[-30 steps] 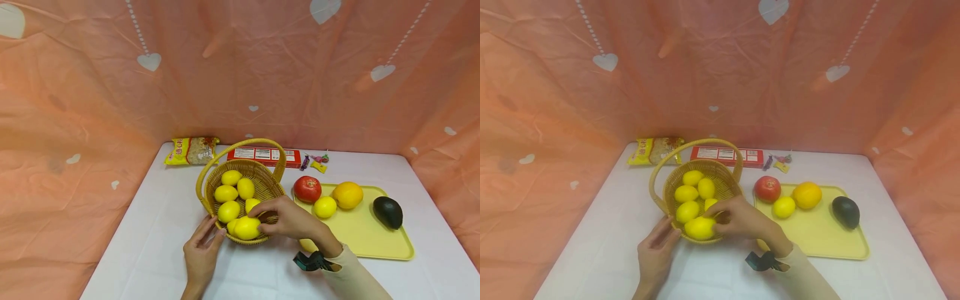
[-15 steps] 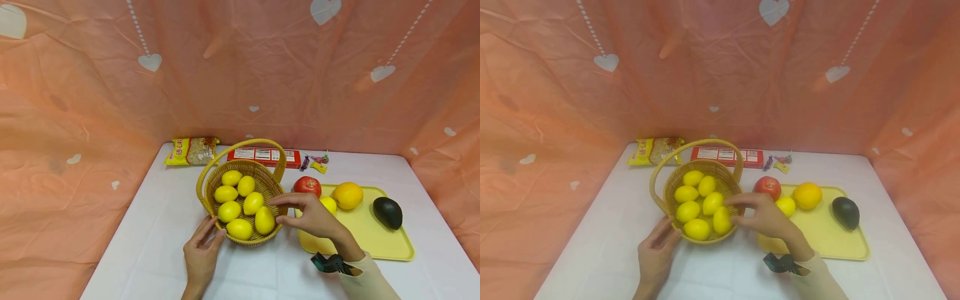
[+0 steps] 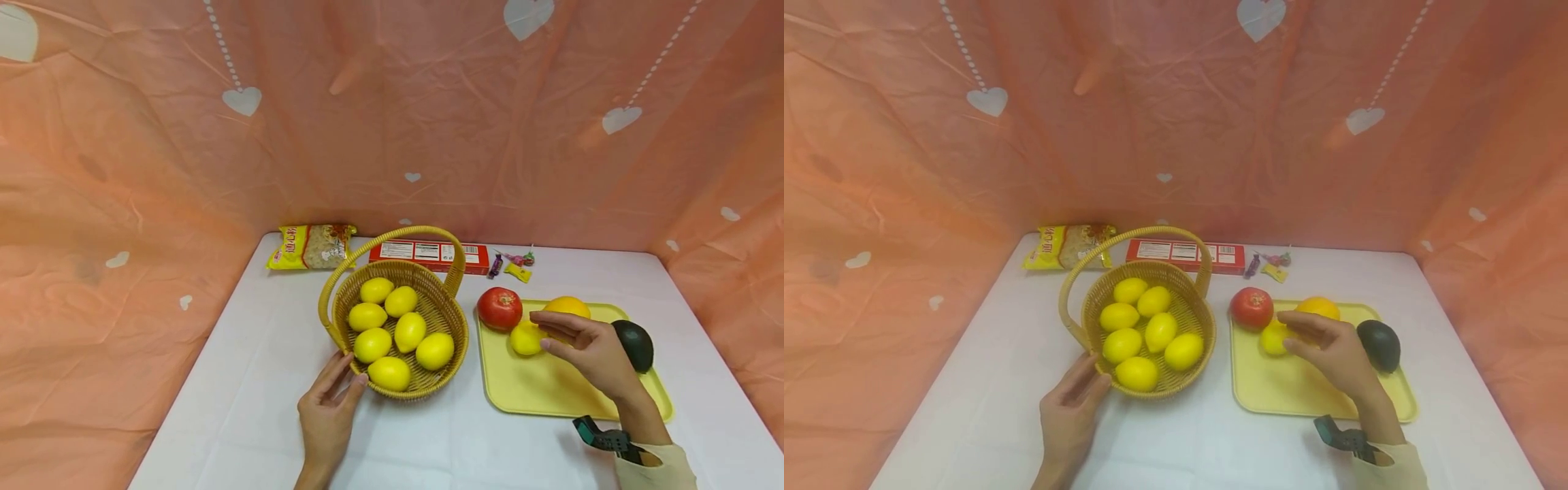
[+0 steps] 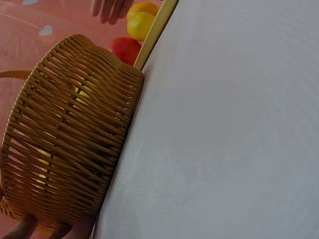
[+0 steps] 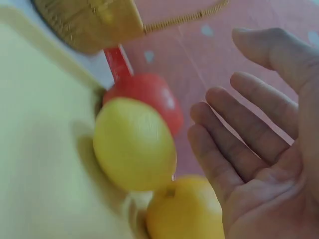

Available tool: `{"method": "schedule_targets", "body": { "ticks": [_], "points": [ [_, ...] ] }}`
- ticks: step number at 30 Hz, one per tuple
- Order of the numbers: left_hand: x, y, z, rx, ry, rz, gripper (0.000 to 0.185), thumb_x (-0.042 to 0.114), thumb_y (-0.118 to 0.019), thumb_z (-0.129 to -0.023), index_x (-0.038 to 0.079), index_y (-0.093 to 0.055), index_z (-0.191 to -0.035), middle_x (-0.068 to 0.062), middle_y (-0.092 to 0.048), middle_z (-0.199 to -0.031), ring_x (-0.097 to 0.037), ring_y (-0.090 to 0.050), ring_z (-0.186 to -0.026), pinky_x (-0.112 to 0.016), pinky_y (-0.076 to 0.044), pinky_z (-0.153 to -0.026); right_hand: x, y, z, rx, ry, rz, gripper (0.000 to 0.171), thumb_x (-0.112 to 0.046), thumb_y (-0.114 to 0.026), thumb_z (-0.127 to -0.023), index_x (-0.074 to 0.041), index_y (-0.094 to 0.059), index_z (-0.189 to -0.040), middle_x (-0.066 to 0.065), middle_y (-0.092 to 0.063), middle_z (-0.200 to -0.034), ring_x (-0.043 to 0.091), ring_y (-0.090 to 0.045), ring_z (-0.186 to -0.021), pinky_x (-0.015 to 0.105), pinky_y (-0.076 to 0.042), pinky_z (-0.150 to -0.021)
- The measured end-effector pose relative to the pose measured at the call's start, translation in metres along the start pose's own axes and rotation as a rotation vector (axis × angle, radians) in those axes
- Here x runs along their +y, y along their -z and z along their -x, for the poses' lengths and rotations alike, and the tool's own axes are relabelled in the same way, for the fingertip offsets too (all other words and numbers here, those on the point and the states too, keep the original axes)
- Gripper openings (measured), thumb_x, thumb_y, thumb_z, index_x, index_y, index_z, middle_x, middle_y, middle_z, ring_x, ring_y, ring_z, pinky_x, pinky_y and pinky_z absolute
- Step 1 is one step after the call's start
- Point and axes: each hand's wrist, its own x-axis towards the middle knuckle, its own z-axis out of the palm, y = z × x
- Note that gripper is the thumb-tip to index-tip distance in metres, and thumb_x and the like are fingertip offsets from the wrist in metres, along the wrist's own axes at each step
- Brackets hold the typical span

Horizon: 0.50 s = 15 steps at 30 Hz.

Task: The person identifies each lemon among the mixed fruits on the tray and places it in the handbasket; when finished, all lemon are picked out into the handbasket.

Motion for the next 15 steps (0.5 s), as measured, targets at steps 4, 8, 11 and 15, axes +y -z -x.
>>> {"method": "schedule_targets", "body": {
  "ticks": [4, 8, 11, 15],
  "points": [
    [-0.0001, 0.0006, -0.0006, -0.001, 0.0, 0.001, 0.041, -0.011, -0.083, -0.091, -0.005, -0.076, -0.131, -0.025, -0.064, -0.15, -0.011, -0.073, -0.125, -0.025, -0.064, -0.097, 0.0101, 0.0033, 0.0026, 0.017, -0.034, 0.038, 0.049, 0.0, -0.077, -0.101, 0.007, -0.064, -0.147, -0.007, -0.073, -0.143, -0.006, -0.066, -0.128, 0.012, -0.056, -0.106],
    [0.0001, 0.0006, -0.0008, -0.005, 0.003, 0.008, 0.041, -0.011, -0.082, -0.091, -0.007, -0.075, -0.131, -0.024, -0.064, -0.151, -0.012, -0.073, -0.126, -0.025, -0.064, -0.098, 0.0125, -0.0001, 0.0028, -0.001, -0.067, 0.168, 0.05, -0.009, -0.082, -0.099, -0.001, -0.068, -0.147, 0.013, -0.072, -0.146, -0.018, -0.058, -0.127, 0.003, -0.047, -0.107],
    [0.0002, 0.0004, -0.0004, -0.005, 0.004, 0.002, 0.041, -0.01, -0.082, -0.092, -0.008, -0.075, -0.132, -0.025, -0.064, -0.151, -0.012, -0.073, -0.126, -0.025, -0.064, -0.097, 0.0098, -0.0013, 0.0032, -0.004, -0.08, 0.263, 0.045, -0.011, -0.085, -0.097, -0.006, -0.074, -0.141, 0.017, -0.075, -0.139, -0.022, -0.053, -0.122, -0.003, -0.041, -0.105],
    [0.0002, 0.0004, -0.0002, -0.007, 0.005, -0.004, 0.04, -0.009, -0.083, -0.092, -0.006, -0.076, -0.132, -0.025, -0.063, -0.151, -0.012, -0.073, -0.126, -0.024, -0.064, -0.096, 0.0078, -0.0002, 0.0049, -0.021, -0.097, 0.327, 0.041, -0.012, -0.087, -0.095, -0.011, -0.078, -0.135, 0.012, -0.079, -0.132, -0.02, -0.05, -0.12, -0.005, -0.038, -0.102]
  ]
}}
